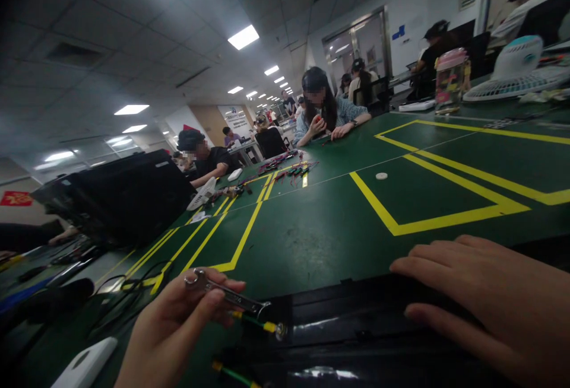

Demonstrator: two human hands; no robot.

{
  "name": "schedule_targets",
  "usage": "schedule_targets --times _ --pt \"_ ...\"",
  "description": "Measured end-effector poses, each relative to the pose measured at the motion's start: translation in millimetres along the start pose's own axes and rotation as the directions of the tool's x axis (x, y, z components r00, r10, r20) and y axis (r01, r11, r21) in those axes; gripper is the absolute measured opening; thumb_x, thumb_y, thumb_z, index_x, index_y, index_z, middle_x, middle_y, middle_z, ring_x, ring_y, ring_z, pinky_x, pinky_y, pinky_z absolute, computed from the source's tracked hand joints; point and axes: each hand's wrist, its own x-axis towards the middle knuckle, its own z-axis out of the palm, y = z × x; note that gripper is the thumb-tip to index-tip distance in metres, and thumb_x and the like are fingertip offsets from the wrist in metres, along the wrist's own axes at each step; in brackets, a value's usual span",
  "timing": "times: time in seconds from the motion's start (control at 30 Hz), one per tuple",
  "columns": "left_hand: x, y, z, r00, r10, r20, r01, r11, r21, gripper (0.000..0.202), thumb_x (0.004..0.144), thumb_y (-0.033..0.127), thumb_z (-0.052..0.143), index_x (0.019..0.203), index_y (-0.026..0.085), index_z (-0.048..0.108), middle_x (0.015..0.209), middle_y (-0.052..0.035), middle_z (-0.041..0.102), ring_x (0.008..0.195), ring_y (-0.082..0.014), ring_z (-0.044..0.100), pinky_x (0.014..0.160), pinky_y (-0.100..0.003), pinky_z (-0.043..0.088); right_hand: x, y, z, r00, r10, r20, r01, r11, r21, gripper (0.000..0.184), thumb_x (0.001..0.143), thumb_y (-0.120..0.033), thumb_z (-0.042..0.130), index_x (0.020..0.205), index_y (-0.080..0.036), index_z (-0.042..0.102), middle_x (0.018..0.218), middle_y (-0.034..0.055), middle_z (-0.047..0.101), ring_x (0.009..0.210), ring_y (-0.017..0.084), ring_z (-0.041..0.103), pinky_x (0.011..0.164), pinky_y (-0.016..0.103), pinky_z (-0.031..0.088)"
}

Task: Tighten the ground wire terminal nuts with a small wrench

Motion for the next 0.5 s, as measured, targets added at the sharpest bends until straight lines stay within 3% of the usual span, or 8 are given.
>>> schedule_targets --times 0.13,0.23,0.27,0.5 --pt "-8 -1 6.2 0.999 0.040 -0.019 -0.038 0.992 0.119 0.010 0.082 0.014 0.067 0.087 0.022 0.069 0.084 -0.0003 0.082 0.066 -0.0145 0.072 0.060 -0.022 0.058 7 0 -4 0.998 -0.056 0.001 0.056 0.997 -0.044 0.052 0.090 -0.083 0.046 0.133 -0.056 0.055 0.119 -0.0184 0.064 0.089 0.013 0.071 0.072 0.026 0.060" --pt "-9 -4 7.4 0.998 0.068 0.009 -0.069 0.984 0.167 0.012 0.083 0.013 0.067 0.087 0.024 0.069 0.086 0.0007 0.082 0.067 -0.0135 0.072 0.063 -0.021 0.057 3 5 -1 0.998 -0.055 0.021 0.056 0.998 -0.035 0.056 0.086 -0.085 0.048 0.133 -0.056 0.054 0.119 -0.0187 0.064 0.090 0.013 0.070 0.074 0.028 0.059" --pt "-9 -5 7.4 0.997 0.072 0.019 -0.074 0.984 0.164 0.012 0.084 0.013 0.066 0.088 0.024 0.069 0.087 0.0008 0.082 0.068 -0.0133 0.073 0.063 -0.020 0.058 0 7 1 0.994 -0.001 0.113 0.004 1.000 -0.030 0.057 0.083 -0.084 0.053 0.133 -0.056 0.054 0.121 -0.0186 0.063 0.097 0.015 0.070 0.079 0.030 0.059" --pt "-4 -7 8.1 0.994 0.031 0.109 -0.040 0.995 0.086 0.012 0.089 0.012 0.061 0.090 0.022 0.065 0.089 0.0002 0.082 0.071 -0.0131 0.075 0.061 -0.019 0.060 -25 19 10 0.994 0.029 0.105 -0.028 1.000 -0.013 0.063 0.077 -0.084 0.052 0.136 -0.061 0.048 0.119 -0.0136 0.065 0.096 0.017 0.070 0.078 0.037 0.059"
